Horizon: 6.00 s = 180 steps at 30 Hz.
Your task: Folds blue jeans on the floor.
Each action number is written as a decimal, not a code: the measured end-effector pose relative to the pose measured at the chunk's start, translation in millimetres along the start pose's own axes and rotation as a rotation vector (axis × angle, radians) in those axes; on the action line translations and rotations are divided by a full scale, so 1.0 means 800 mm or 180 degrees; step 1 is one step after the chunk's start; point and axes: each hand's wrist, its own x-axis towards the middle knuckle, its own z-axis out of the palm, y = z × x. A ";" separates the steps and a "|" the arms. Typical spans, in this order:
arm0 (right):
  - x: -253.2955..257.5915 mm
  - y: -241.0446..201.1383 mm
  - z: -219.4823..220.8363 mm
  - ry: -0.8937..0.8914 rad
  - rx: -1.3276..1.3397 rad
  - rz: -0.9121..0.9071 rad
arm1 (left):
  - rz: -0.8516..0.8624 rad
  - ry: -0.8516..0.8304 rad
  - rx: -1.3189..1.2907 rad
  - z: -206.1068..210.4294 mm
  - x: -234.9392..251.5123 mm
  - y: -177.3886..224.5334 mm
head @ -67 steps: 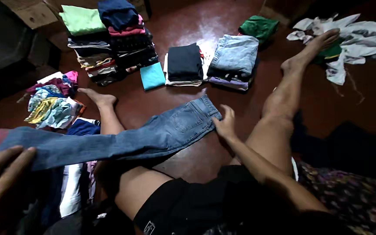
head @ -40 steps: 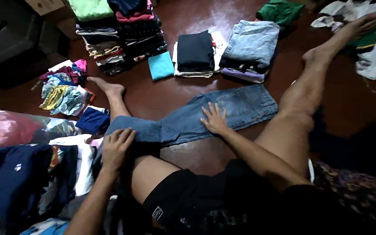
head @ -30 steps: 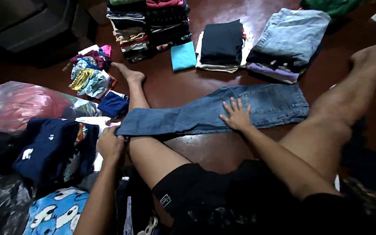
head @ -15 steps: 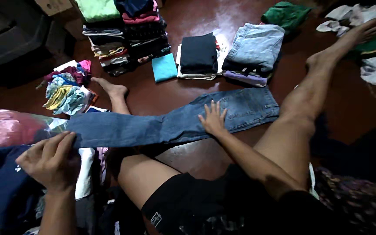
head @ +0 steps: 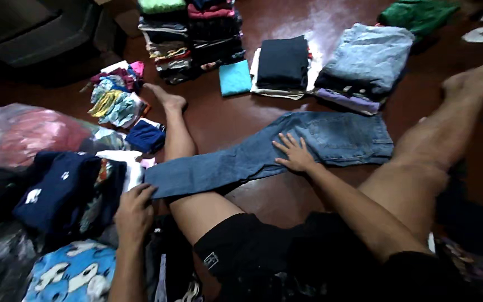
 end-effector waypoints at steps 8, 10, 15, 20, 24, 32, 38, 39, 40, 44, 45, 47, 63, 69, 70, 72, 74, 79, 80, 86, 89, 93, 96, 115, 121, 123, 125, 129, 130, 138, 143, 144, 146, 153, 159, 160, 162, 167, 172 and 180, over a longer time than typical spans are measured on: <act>0.000 -0.024 0.013 0.0078 0.0027 0.0275 | -0.1550 -0.1180 -0.2105 0.003 0.008 -0.029; -0.002 -0.024 0.016 0.0054 0.0009 0.0278 | -0.2293 -0.0932 -0.1771 0.013 0.022 -0.016; -0.005 -0.020 0.014 0.0054 0.0067 0.0260 | -0.2696 -0.1174 -0.1665 0.041 0.050 -0.027; -0.007 -0.025 0.014 0.0066 0.0100 0.0236 | -0.2493 -0.0365 -0.1933 0.004 0.073 -0.045; -0.009 -0.025 0.016 0.0082 0.0140 0.0290 | -0.2574 -0.0493 -0.1578 0.017 0.078 -0.047; -0.008 -0.037 -0.007 -0.0024 0.0263 0.0315 | -0.3652 -0.0796 -0.2640 0.075 0.042 -0.040; -0.017 0.003 -0.058 0.0810 0.0458 0.0768 | -0.3116 0.0267 -0.3899 -0.017 0.068 -0.009; -0.021 0.020 -0.054 0.0635 0.0409 0.0905 | -0.2981 0.0461 -0.4019 -0.041 0.074 0.002; -0.026 0.038 -0.045 0.0446 0.0316 0.0967 | -0.2898 0.0660 -0.4143 -0.065 0.079 0.014; -0.031 0.067 -0.028 0.0387 0.0101 0.0834 | -0.2698 0.1012 -0.4475 -0.118 0.089 0.030; -0.032 0.068 -0.026 0.0462 0.0185 0.0786 | -0.2720 0.0938 -0.4430 -0.123 0.086 0.029; -0.029 0.071 -0.026 0.0537 0.0201 0.0717 | -0.2766 0.0820 -0.4229 -0.123 0.079 0.025; 0.026 -0.200 -0.001 0.0855 0.0946 -0.0336 | -0.2571 -0.0618 -0.1796 -0.083 0.074 -0.032; 0.013 -0.349 0.082 -0.0955 0.2151 -0.0944 | -0.2289 -0.0774 -0.2126 -0.101 0.103 -0.004; 0.013 -0.351 0.069 -0.1155 0.2254 -0.0916 | -0.2245 -0.0766 -0.2098 -0.102 0.108 -0.003; 0.009 -0.360 0.036 -0.1101 0.2499 -0.0923 | -0.2147 -0.0786 -0.2080 -0.105 0.111 0.000; 0.012 -0.376 0.014 -0.0629 0.3028 -0.0982 | -0.2031 -0.0835 -0.2188 -0.106 0.116 0.012; 0.005 -0.444 -0.043 -0.0472 0.4867 -0.1645 | -0.1297 -0.1203 -0.2498 -0.108 0.123 0.081; -0.003 -0.455 -0.053 -0.0498 0.5399 -0.1499 | -0.1159 -0.1324 -0.2437 -0.104 0.125 0.094; -0.017 -0.429 -0.064 -0.1003 0.7410 -0.0585 | -0.0433 -0.0808 -0.2256 -0.051 0.094 0.095; -0.010 -0.410 -0.062 -0.1037 0.7321 -0.0357 | -0.0465 -0.0307 -0.1959 0.009 0.041 0.101; 0.010 -0.396 -0.066 -0.0703 0.6255 0.0598 | -0.0993 0.0547 -0.1598 0.075 0.008 0.114; 0.021 -0.382 -0.079 -0.0538 0.5977 0.0905 | -0.1262 0.0764 -0.1243 0.096 0.010 0.109; 0.039 -0.378 -0.042 -0.0470 0.5306 0.0759 | -0.0472 0.1044 -0.0330 -0.010 0.030 0.042; 0.046 -0.386 0.032 -0.0768 0.4853 0.1076 | -0.2516 0.0898 -0.2059 0.076 -0.016 0.030; 0.046 -0.385 0.029 -0.0845 0.4666 0.0837 | -0.3081 0.1002 -0.2655 0.091 -0.023 0.040; 0.052 -0.382 0.023 -0.0820 0.4589 0.0512 | -0.3074 0.1042 -0.2665 0.087 -0.015 0.041; 0.052 -0.363 0.001 -0.0287 0.4454 0.0237 | -0.2382 0.1133 -0.2223 0.061 -0.005 0.042; 0.053 -0.356 0.001 -0.0168 0.4442 0.0301 | -0.2300 0.1188 -0.2145 0.061 -0.005 0.042; 0.044 -0.350 0.038 -0.0861 0.3740 0.0377 | -0.2415 0.1122 -0.2493 0.080 -0.015 0.033; 0.047 -0.352 0.028 -0.0561 0.2228 -0.0195 | -0.2720 0.0915 -0.2936 0.075 -0.013 0.033; 0.046 -0.351 0.030 -0.0455 0.2060 -0.0447 | -0.2729 0.0901 -0.2966 0.072 -0.010 0.037; 0.042 -0.351 0.034 -0.0350 0.1932 -0.0954 | -0.2721 0.0900 -0.3035 0.061 -0.001 0.048; 0.034 -0.325 -0.013 -0.1663 0.3614 -0.1474 | -0.1179 0.0533 -0.2837 0.035 0.056 0.130; -0.011 -0.331 0.004 -0.0443 0.5584 0.0764 | -0.0217 -0.0753 -0.3253 0.088 0.102 0.167; -0.019 -0.332 0.010 -0.0144 0.5805 0.1185 | -0.0003 -0.0907 -0.3458 0.091 0.102 0.168; -0.038 -0.328 0.024 0.0102 0.6216 0.1769 | 0.0272 -0.1159 -0.3696 0.094 0.093 0.173; -0.055 -0.280 0.070 -0.0463 0.7018 0.2411 | -0.0264 -0.1239 -0.2181 0.119 0.091 0.176; -0.057 -0.255 0.075 -0.0570 0.6917 0.3205 | -0.0786 -0.2135 -0.1400 0.162 0.092 0.174; -0.018 -0.193 0.064 0.0578 0.7282 0.2675 | 0.0019 -0.2297 -0.1291 0.209 0.095 0.211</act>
